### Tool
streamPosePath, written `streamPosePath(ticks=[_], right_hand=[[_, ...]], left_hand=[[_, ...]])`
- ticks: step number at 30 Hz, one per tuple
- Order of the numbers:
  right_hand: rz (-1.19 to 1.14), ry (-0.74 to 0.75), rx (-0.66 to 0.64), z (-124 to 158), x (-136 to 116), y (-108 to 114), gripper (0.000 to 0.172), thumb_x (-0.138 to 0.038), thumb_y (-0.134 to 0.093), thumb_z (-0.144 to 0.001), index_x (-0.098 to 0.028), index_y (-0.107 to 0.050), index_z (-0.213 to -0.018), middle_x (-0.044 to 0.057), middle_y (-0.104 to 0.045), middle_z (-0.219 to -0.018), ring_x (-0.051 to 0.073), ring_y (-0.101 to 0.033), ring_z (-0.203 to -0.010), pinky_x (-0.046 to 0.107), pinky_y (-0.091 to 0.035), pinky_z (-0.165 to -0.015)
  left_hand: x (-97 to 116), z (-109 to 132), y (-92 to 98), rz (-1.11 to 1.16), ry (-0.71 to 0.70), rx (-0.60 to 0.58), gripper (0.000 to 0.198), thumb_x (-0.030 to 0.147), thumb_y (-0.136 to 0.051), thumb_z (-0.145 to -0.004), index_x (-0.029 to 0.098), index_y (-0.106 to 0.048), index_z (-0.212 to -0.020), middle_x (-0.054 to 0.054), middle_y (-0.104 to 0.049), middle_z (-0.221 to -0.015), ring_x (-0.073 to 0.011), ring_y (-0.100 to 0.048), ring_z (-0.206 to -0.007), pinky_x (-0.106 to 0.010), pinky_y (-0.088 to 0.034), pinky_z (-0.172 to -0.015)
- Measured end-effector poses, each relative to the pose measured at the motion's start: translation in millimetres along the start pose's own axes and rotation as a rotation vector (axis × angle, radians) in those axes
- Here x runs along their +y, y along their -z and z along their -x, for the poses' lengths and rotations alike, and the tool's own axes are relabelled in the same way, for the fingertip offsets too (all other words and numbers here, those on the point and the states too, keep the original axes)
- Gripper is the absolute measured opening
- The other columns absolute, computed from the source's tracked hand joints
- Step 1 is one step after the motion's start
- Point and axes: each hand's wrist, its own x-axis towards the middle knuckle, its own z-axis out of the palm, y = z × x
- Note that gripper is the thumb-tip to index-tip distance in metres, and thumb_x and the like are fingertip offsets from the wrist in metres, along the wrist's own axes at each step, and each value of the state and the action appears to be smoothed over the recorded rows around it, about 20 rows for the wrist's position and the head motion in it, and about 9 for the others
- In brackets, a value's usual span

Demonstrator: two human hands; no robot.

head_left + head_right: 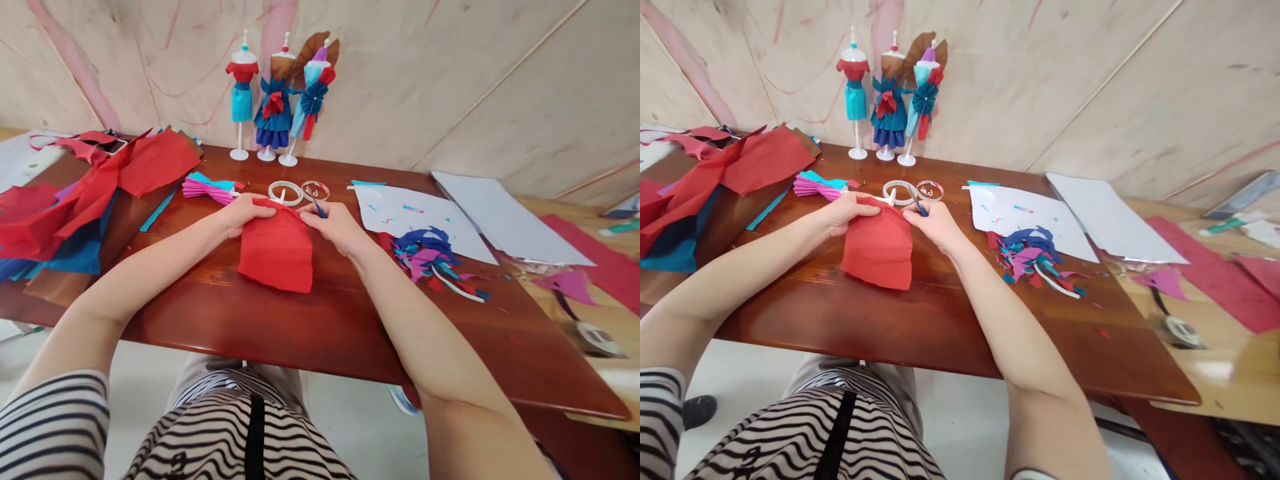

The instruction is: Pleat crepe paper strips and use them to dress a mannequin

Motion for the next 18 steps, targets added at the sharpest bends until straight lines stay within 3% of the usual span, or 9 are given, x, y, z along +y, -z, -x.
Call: streamPosePath(ticks=[2, 4, 8, 11, 13, 15, 18], right_hand=[[0.356, 0.000, -0.007, -1.6, 1.0, 9.6, 0.018, -0.029, -0.064, -0.072, -0.019, -0.055, -0.060, -0.002, -0.053, -0.057, 0.012, -0.046, -0.057, 0.026, -0.032, -0.055], [0.658, -0.036, -0.154, -0.3, 1.7, 20.1, 0.017, -0.027, -0.065, -0.071, -0.020, -0.055, -0.061, 0.000, -0.058, -0.062, 0.014, -0.051, -0.061, 0.027, -0.034, -0.058], [0.965, -0.118, -0.410, 5.2, 4.9, 39.7, 0.007, -0.026, -0.066, -0.071, -0.021, -0.065, -0.076, 0.003, -0.067, -0.074, 0.018, -0.059, -0.067, 0.028, -0.037, -0.058], [1.079, -0.130, -0.294, 6.4, 6.4, 47.3, 0.018, -0.026, -0.067, -0.072, -0.022, -0.071, -0.089, 0.009, -0.072, -0.090, 0.027, -0.066, -0.087, 0.033, -0.045, -0.066], [0.986, -0.040, -0.087, 6.2, 5.4, 44.9, 0.030, -0.029, -0.065, -0.075, -0.022, -0.071, -0.104, 0.013, -0.071, -0.108, 0.032, -0.064, -0.103, 0.039, -0.049, -0.077], [0.684, 0.144, 0.057, 5.6, 2.9, 34.6, 0.049, -0.034, -0.064, -0.078, -0.022, -0.062, -0.126, 0.014, -0.065, -0.127, 0.032, -0.060, -0.116, 0.045, -0.050, -0.089], [0.177, 0.331, -0.035, 2.3, -0.8, 9.2, 0.077, -0.034, -0.072, -0.071, -0.027, -0.046, -0.143, 0.009, -0.063, -0.131, 0.028, -0.058, -0.121, 0.045, -0.052, -0.094]], left_hand=[[1.3, 0.5, 6.6, -0.001, -0.068, 0.029, 0.017, 0.011, -0.075, -0.060, 0.013, -0.062, -0.070, 0.000, -0.067, -0.065, -0.0128, -0.064, -0.063, -0.029, -0.055, -0.072], [6.9, 2.3, 11.4, -0.024, -0.156, 0.063, 0.016, 0.013, -0.075, -0.061, 0.014, -0.060, -0.069, 0.001, -0.066, -0.064, -0.0119, -0.063, -0.063, -0.025, -0.053, -0.067], [18.8, 6.6, 13.6, -0.091, -0.268, 0.118, 0.012, 0.011, -0.071, -0.066, 0.014, -0.060, -0.068, 0.003, -0.063, -0.063, -0.0098, -0.060, -0.060, -0.022, -0.049, -0.062], [18.2, 8.2, 12.3, -0.147, -0.255, 0.085, 0.009, 0.011, -0.069, -0.068, 0.014, -0.060, -0.068, 0.002, -0.062, -0.063, -0.0093, -0.058, -0.059, -0.022, -0.047, -0.060], [15.1, 9.4, 10.8, -0.200, -0.267, 0.042, 0.006, 0.013, -0.069, -0.068, 0.013, -0.063, -0.070, 0.002, -0.064, -0.065, -0.0100, -0.059, -0.061, -0.022, -0.047, -0.061], [13.2, 11.3, 8.4, -0.277, -0.301, -0.007, 0.005, 0.014, -0.068, -0.068, 0.013, -0.067, -0.073, 0.001, -0.066, -0.070, -0.0113, -0.061, -0.066, -0.024, -0.048, -0.065], [14.7, 13.6, 3.8, -0.461, -0.381, -0.056, 0.007, 0.016, -0.066, -0.068, 0.013, -0.069, -0.074, -0.001, -0.068, -0.073, -0.0130, -0.062, -0.072, -0.025, -0.049, -0.070]])
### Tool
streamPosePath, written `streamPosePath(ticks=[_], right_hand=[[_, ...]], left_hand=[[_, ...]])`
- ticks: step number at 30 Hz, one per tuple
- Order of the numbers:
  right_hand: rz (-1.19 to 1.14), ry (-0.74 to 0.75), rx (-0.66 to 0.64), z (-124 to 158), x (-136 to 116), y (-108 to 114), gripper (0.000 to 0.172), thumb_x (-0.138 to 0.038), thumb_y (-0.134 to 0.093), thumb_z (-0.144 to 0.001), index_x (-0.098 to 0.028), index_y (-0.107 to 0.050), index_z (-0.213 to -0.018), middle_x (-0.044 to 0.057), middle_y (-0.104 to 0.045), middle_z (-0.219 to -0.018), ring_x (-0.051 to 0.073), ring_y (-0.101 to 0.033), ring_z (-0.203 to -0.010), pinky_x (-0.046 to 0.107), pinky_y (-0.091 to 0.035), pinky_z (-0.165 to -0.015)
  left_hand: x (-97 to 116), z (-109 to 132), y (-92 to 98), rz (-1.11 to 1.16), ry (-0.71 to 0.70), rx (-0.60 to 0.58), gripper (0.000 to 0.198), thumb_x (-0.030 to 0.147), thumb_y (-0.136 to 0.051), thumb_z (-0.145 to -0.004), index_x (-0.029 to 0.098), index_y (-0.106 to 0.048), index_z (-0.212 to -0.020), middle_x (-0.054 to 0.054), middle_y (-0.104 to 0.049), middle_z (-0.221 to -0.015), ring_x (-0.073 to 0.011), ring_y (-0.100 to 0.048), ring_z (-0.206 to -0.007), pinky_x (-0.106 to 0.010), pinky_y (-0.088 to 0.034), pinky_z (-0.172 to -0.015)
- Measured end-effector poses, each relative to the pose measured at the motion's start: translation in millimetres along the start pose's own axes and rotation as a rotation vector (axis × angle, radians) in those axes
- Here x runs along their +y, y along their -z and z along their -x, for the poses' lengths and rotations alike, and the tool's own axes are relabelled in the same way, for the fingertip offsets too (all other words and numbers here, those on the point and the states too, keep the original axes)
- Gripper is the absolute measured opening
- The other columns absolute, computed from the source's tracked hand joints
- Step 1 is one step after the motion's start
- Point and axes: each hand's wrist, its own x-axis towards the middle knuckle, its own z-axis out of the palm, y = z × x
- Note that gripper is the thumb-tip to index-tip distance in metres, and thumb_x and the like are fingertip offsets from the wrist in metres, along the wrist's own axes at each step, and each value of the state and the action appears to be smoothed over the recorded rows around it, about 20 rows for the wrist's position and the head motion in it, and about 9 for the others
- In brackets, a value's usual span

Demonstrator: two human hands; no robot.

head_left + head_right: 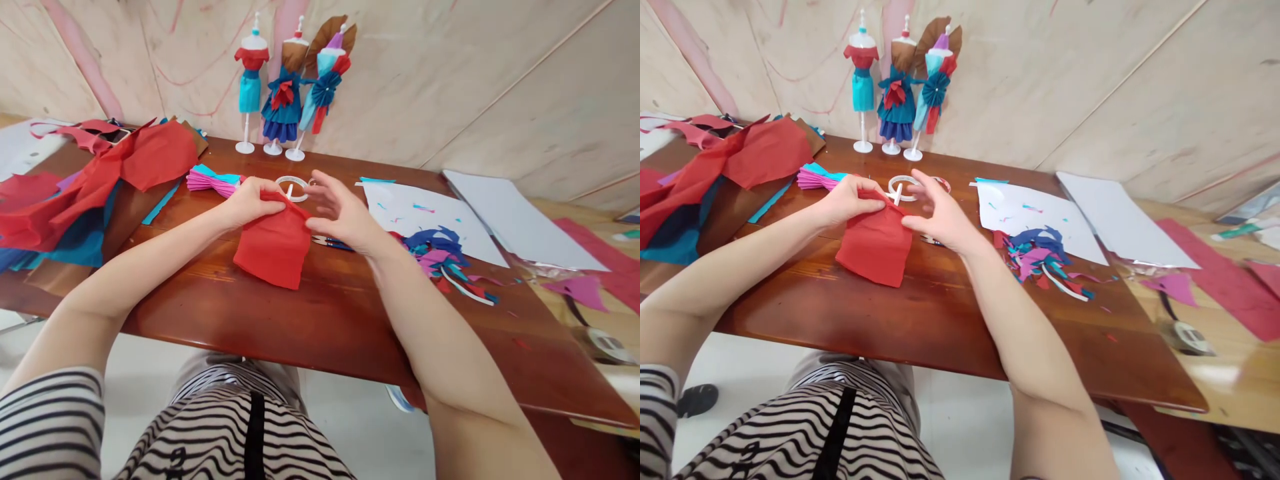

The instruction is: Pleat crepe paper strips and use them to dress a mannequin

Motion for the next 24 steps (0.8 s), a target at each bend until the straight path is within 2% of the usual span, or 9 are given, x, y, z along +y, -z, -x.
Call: streamPosePath(ticks=[2, 4, 8, 12, 14, 16, 18, 20, 24], right_hand=[[-0.163, -0.020, 0.007, -6.8, -2.0, -16.0, 0.069, -0.027, -0.071, -0.070, -0.023, -0.053, -0.136, 0.008, -0.072, -0.109, 0.025, -0.066, -0.106, 0.044, -0.054, -0.090], [-0.201, -0.067, 0.082, -16.1, -1.3, -26.4, 0.045, -0.022, -0.066, -0.071, -0.017, -0.067, -0.115, 0.006, -0.073, -0.091, 0.023, -0.069, -0.090, 0.042, -0.055, -0.084], [-0.102, -0.037, 0.238, -36.6, -0.1, -26.1, 0.015, -0.017, -0.059, -0.074, -0.017, -0.071, -0.084, 0.005, -0.073, -0.084, 0.021, -0.069, -0.079, 0.039, -0.056, -0.077], [0.075, 0.148, 0.365, -39.9, -15.9, -8.3, 0.013, -0.018, -0.057, -0.082, -0.019, -0.070, -0.084, 0.005, -0.073, -0.084, 0.021, -0.067, -0.080, 0.040, -0.053, -0.077], [0.204, 0.307, 0.434, -29.0, -27.6, 0.0, 0.017, -0.021, -0.052, -0.090, -0.022, -0.069, -0.091, 0.006, -0.072, -0.093, 0.022, -0.066, -0.091, 0.042, -0.050, -0.085], [0.375, 0.456, 0.456, -12.1, -34.5, 2.7, 0.020, -0.025, -0.049, -0.095, -0.025, -0.069, -0.094, 0.007, -0.071, -0.101, 0.024, -0.063, -0.102, 0.044, -0.046, -0.091], [0.491, 0.614, 0.427, 6.0, -32.2, -2.8, 0.021, -0.024, -0.048, -0.096, -0.027, -0.069, -0.094, 0.006, -0.071, -0.102, 0.023, -0.062, -0.104, 0.042, -0.044, -0.090], [0.598, 0.781, 0.392, 21.2, -21.9, -15.7, 0.018, -0.019, -0.051, -0.094, -0.025, -0.069, -0.094, 0.005, -0.071, -0.097, 0.021, -0.062, -0.100, 0.038, -0.044, -0.085], [0.760, 0.790, 0.251, 38.4, 3.6, -46.3, 0.023, -0.013, -0.050, -0.093, -0.021, -0.070, -0.085, 0.004, -0.070, -0.081, 0.018, -0.059, -0.083, 0.033, -0.042, -0.073]], left_hand=[[2.7, -3.0, 0.0, -0.129, -0.039, -0.024, 0.006, 0.017, -0.066, -0.068, 0.012, -0.069, -0.071, 0.000, -0.066, -0.071, -0.0131, -0.061, -0.072, -0.026, -0.047, -0.069], [3.5, -9.9, 2.5, -0.223, -0.030, -0.020, 0.006, 0.018, -0.067, -0.067, 0.012, -0.067, -0.070, 0.001, -0.062, -0.068, -0.0127, -0.058, -0.068, -0.026, -0.046, -0.066], [3.9, -30.6, 13.3, -0.377, -0.049, 0.042, 0.007, 0.016, -0.067, -0.068, 0.012, -0.065, -0.073, 0.001, -0.058, -0.065, -0.0140, -0.057, -0.067, -0.029, -0.048, -0.067], [17.9, -36.4, 20.3, -0.537, -0.367, 0.153, 0.009, 0.019, -0.062, -0.079, 0.015, -0.068, -0.084, -0.004, -0.068, -0.084, -0.0203, -0.064, -0.091, -0.038, -0.050, -0.089], [27.1, -26.3, 19.8, -0.594, -0.514, 0.210, 0.018, 0.026, -0.052, -0.090, 0.020, -0.069, -0.093, -0.004, -0.071, -0.100, -0.0211, -0.065, -0.104, -0.040, -0.049, -0.095], [29.4, -9.2, 17.8, -0.669, -0.641, 0.181, 0.026, 0.035, -0.044, -0.097, 0.026, -0.069, -0.099, -0.002, -0.070, -0.113, -0.0211, -0.062, -0.115, -0.042, -0.048, -0.098], [19.4, 10.0, 15.6, -0.745, -0.802, 0.080, 0.026, 0.041, -0.047, -0.097, 0.028, -0.070, -0.099, -0.001, -0.070, -0.117, -0.0213, -0.061, -0.119, -0.044, -0.047, -0.100], [-2.2, 26.6, 14.0, -0.799, -0.937, -0.026, 0.022, 0.035, -0.050, -0.097, 0.027, -0.070, -0.098, -0.002, -0.073, -0.115, -0.0194, -0.064, -0.115, -0.043, -0.048, -0.101], [-47.8, 43.7, 15.6, -0.815, -0.888, -0.208, 0.021, 0.018, -0.052, -0.094, 0.019, -0.072, -0.092, -0.010, -0.075, -0.110, -0.0198, -0.068, -0.105, -0.037, -0.054, -0.095]])
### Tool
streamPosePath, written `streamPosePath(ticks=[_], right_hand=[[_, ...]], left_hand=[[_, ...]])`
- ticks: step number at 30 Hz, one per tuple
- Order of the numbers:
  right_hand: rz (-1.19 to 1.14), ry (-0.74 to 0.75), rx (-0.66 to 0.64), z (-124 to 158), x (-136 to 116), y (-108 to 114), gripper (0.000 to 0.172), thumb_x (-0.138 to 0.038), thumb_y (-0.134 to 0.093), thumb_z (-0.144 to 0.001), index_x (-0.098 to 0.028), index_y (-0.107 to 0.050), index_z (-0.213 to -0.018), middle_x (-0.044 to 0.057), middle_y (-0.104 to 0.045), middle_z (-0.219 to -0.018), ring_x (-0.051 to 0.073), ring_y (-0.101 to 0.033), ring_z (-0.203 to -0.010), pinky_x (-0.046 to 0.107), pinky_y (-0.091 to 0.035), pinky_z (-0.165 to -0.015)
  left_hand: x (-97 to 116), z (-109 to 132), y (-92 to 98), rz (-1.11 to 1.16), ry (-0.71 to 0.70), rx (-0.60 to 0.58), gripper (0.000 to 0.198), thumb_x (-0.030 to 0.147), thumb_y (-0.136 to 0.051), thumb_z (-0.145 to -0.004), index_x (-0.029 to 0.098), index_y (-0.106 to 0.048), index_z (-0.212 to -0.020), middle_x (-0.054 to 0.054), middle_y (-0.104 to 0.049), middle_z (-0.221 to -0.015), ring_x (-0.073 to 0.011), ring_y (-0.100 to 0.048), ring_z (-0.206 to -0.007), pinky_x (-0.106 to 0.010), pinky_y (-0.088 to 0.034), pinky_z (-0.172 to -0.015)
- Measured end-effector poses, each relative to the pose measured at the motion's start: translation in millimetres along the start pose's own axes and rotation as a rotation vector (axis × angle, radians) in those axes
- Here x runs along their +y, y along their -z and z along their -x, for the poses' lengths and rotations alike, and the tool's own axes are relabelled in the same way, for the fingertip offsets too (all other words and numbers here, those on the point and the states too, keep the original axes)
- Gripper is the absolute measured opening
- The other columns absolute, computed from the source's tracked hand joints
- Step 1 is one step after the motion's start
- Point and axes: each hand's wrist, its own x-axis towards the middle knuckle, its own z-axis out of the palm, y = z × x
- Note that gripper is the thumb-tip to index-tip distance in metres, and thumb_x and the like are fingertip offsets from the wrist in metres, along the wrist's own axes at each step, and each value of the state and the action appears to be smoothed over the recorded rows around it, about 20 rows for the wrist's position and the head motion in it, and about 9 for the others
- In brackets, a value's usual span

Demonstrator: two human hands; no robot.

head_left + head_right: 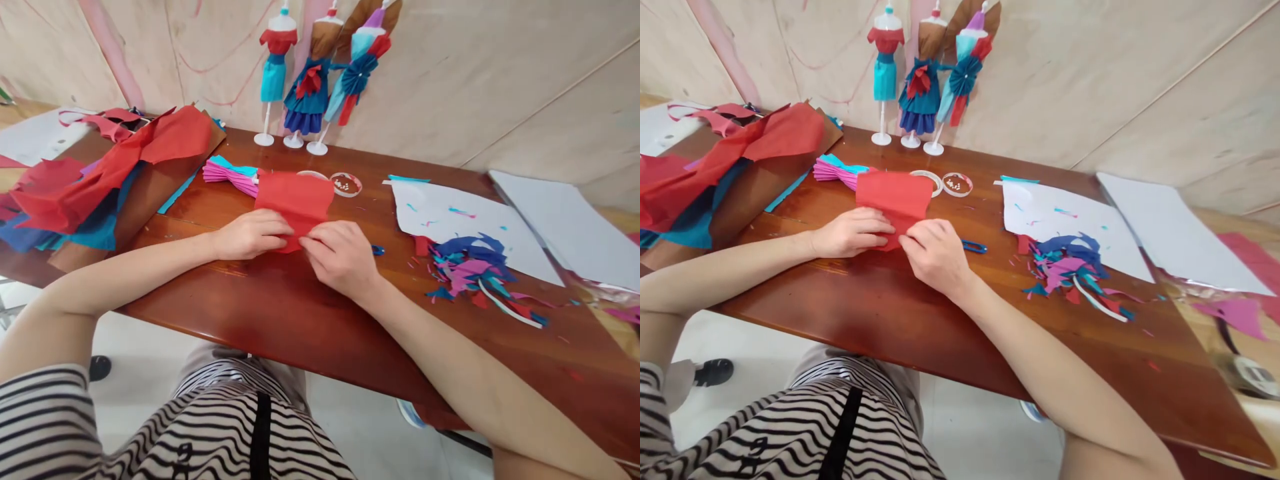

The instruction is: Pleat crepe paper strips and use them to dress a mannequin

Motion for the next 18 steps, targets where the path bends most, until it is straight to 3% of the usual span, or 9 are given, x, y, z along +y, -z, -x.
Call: streamPosePath(ticks=[3, 7, 11, 13, 18], right_hand=[[-0.069, -0.048, -0.146, 9.9, -7.3, -11.3, 0.026, -0.015, -0.049, -0.094, -0.018, -0.070, -0.079, 0.005, -0.068, -0.075, 0.017, -0.055, -0.073, 0.031, -0.041, -0.065], [-0.249, -0.180, -0.259, 14.3, -10.6, -12.4, 0.028, -0.017, -0.047, -0.094, -0.017, -0.072, -0.084, 0.008, -0.068, -0.080, 0.019, -0.054, -0.075, 0.031, -0.045, -0.067], [-0.351, -0.284, -0.245, 15.6, -12.2, -11.2, 0.026, -0.018, -0.048, -0.094, -0.017, -0.073, -0.091, 0.009, -0.068, -0.081, 0.021, -0.055, -0.076, 0.034, -0.048, -0.069], [-0.351, -0.265, -0.243, 16.1, -13.6, -10.8, 0.027, -0.018, -0.047, -0.094, -0.017, -0.073, -0.092, 0.009, -0.067, -0.079, 0.021, -0.055, -0.076, 0.034, -0.048, -0.069], [-0.283, -0.089, -0.214, 16.8, -18.7, -5.9, 0.027, -0.015, -0.048, -0.094, -0.017, -0.073, -0.085, 0.007, -0.064, -0.072, 0.019, -0.053, -0.072, 0.032, -0.045, -0.065]], left_hand=[[-3.4, 9.6, -1.0, 0.164, 0.142, -0.158, 0.019, 0.010, -0.058, -0.086, 0.017, -0.073, -0.094, -0.012, -0.074, -0.113, -0.0202, -0.069, -0.104, -0.032, -0.056, -0.090], [3.8, 7.9, 13.7, 0.337, 0.360, -0.293, 0.025, 0.022, -0.071, -0.079, 0.017, -0.070, -0.103, -0.012, -0.070, -0.122, -0.0231, -0.067, -0.111, -0.034, -0.055, -0.093], [15.6, 7.8, 15.9, 0.276, 0.389, -0.282, 0.009, 0.024, -0.067, -0.082, 0.015, -0.068, -0.083, -0.016, -0.068, -0.124, -0.0273, -0.063, -0.119, -0.043, -0.050, -0.100], [20.3, 8.3, 13.8, 0.223, 0.383, -0.259, 0.011, 0.023, -0.063, -0.085, 0.016, -0.067, -0.077, -0.016, -0.069, -0.122, -0.0275, -0.062, -0.119, -0.045, -0.048, -0.103], [27.1, 7.6, 13.8, 0.140, 0.387, -0.263, 0.025, 0.037, -0.057, -0.091, 0.015, -0.070, -0.091, -0.017, -0.066, -0.127, -0.0282, -0.062, -0.117, -0.042, -0.051, -0.097]])
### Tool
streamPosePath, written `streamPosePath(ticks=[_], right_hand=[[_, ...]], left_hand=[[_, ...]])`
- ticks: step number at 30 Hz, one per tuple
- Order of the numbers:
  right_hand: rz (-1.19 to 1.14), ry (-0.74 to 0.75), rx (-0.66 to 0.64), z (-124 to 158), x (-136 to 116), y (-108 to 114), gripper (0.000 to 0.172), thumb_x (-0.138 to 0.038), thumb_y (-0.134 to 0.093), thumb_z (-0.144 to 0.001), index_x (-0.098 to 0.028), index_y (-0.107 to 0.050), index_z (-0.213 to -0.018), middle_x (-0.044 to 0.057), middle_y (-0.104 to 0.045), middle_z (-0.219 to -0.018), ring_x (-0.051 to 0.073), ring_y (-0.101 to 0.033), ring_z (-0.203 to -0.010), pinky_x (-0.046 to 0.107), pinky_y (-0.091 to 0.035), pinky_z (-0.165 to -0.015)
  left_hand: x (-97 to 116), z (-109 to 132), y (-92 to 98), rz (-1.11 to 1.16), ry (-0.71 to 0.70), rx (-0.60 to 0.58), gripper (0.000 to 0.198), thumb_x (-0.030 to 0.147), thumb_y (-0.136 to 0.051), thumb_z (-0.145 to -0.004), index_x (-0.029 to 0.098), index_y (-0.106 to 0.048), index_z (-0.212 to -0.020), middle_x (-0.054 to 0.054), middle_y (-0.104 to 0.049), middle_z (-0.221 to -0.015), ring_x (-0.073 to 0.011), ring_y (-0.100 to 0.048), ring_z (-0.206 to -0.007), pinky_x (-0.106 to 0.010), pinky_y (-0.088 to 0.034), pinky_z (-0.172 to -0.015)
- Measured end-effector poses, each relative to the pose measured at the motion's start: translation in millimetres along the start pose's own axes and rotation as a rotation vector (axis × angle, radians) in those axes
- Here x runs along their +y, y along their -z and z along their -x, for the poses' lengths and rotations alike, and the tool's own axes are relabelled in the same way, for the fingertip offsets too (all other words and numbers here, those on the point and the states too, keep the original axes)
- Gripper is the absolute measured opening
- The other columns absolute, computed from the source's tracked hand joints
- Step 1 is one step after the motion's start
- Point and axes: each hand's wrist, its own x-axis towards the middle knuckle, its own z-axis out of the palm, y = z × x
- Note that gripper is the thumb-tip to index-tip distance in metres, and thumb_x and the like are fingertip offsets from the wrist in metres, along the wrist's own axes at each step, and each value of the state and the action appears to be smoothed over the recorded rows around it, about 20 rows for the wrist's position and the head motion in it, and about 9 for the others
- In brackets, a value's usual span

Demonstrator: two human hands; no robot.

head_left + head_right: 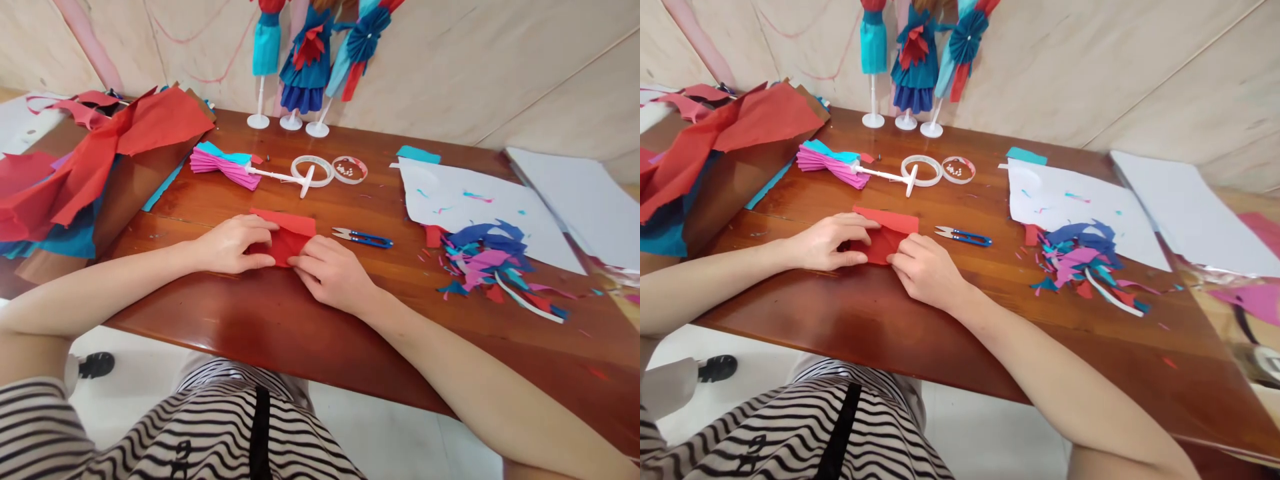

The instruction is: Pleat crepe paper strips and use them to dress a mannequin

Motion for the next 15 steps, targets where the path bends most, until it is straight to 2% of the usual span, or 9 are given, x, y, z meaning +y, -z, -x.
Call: streamPosePath(ticks=[3, 6, 8, 11, 13, 15], right_hand=[[0.050, 0.084, 0.014, -1.2, -3.8, 4.6, 0.026, -0.013, -0.049, -0.092, -0.018, -0.070, -0.078, 0.005, -0.063, -0.068, 0.018, -0.051, -0.070, 0.031, -0.043, -0.063], [0.016, 0.165, 0.036, -3.4, -6.1, 7.8, 0.026, -0.010, -0.049, -0.090, -0.018, -0.069, -0.076, 0.006, -0.067, -0.074, 0.019, -0.056, -0.078, 0.032, -0.047, -0.072], [-0.023, 0.202, 0.049, -3.9, -6.6, 8.1, 0.025, -0.009, -0.048, -0.090, -0.018, -0.068, -0.077, 0.007, -0.071, -0.083, 0.020, -0.060, -0.088, 0.033, -0.049, -0.080], [-0.050, 0.162, 0.013, -2.4, -6.6, 7.1, 0.026, -0.009, -0.047, -0.090, -0.019, -0.068, -0.080, 0.008, -0.073, -0.088, 0.020, -0.061, -0.087, 0.032, -0.051, -0.075], [-0.062, 0.087, -0.011, -0.9, -6.4, 6.6, 0.026, -0.010, -0.047, -0.091, -0.020, -0.069, -0.082, 0.007, -0.073, -0.087, 0.019, -0.061, -0.081, 0.031, -0.051, -0.070], [-0.077, 0.006, -0.006, 0.3, -6.3, 6.4, 0.024, -0.011, -0.047, -0.091, -0.019, -0.069, -0.084, 0.008, -0.072, -0.087, 0.019, -0.061, -0.078, 0.030, -0.052, -0.067]], left_hand=[[-2.3, -1.4, -1.5, -0.136, 0.056, 0.067, 0.033, 0.037, -0.048, -0.096, 0.015, -0.069, -0.108, -0.018, -0.060, -0.137, -0.0285, -0.061, -0.116, -0.044, -0.050, -0.097], [-8.4, -4.6, -4.8, -0.279, 0.144, 0.101, 0.033, 0.036, -0.046, -0.096, 0.015, -0.072, -0.102, -0.017, -0.066, -0.127, -0.0291, -0.062, -0.105, -0.046, -0.050, -0.089], [-9.3, -5.8, -5.9, -0.324, 0.168, 0.149, 0.031, 0.034, -0.047, -0.095, 0.016, -0.072, -0.096, -0.016, -0.068, -0.122, -0.0303, -0.060, -0.107, -0.047, -0.050, -0.088], [1.6, -3.4, -5.2, -0.283, 0.069, 0.219, 0.030, 0.029, -0.045, -0.097, 0.015, -0.071, -0.095, -0.016, -0.067, -0.123, -0.0275, -0.059, -0.110, -0.044, -0.048, -0.092], [15.4, 0.7, -5.0, -0.202, -0.052, 0.152, 0.031, 0.031, -0.043, -0.098, 0.016, -0.070, -0.091, -0.013, -0.070, -0.110, -0.0216, -0.062, -0.095, -0.035, -0.050, -0.085], [28.5, 4.9, -5.7, -0.163, -0.110, 0.072, 0.032, 0.040, -0.050, -0.096, 0.016, -0.069, -0.089, -0.010, -0.070, -0.094, -0.0191, -0.061, -0.083, -0.030, -0.050, -0.076]])
